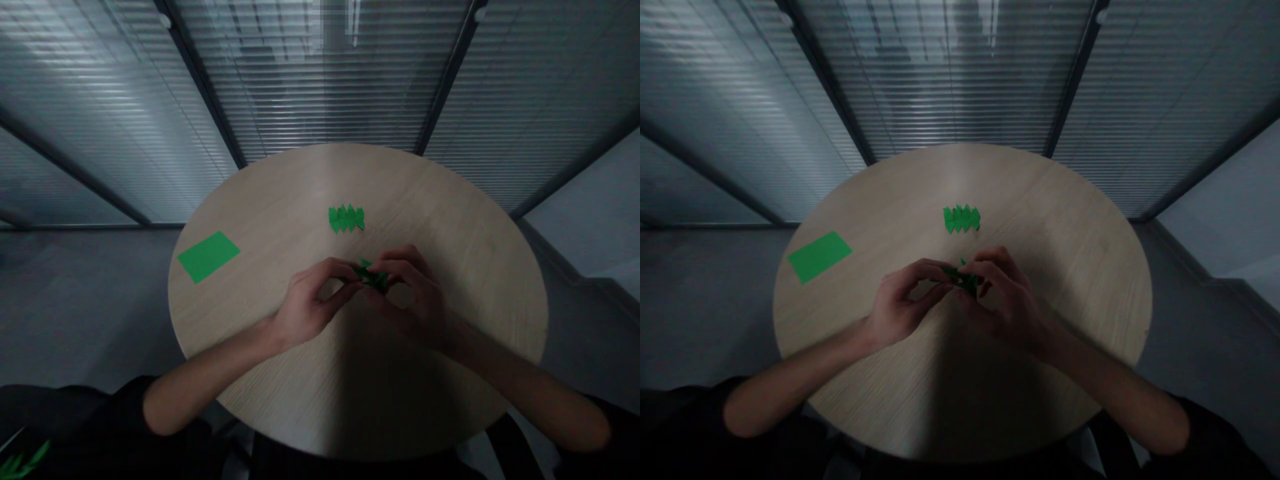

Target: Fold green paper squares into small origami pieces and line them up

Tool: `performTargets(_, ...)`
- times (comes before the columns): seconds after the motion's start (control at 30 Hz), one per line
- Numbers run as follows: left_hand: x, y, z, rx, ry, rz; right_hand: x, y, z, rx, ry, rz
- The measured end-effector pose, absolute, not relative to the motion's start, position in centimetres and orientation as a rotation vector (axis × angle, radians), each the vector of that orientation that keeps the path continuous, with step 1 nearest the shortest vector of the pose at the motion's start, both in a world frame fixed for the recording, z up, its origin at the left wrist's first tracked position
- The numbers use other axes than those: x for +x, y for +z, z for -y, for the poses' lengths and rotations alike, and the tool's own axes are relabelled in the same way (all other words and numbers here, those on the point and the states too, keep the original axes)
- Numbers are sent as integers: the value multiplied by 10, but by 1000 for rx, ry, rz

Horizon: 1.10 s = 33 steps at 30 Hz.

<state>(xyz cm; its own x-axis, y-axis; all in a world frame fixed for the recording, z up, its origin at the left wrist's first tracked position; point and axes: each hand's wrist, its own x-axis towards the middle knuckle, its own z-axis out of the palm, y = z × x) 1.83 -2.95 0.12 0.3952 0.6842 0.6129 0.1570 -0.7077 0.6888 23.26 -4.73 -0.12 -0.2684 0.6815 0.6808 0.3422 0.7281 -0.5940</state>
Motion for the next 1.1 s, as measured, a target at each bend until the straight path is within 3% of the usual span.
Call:
performTargets(0.27, 23, -9, 31, 1861, 1357, -744, 230, 0, 48, -823, 441, 1844)
performTargets(1.1, 17, -3, 30, 1985, 1338, -865, 229, 4, 48, -870, 599, 1794)
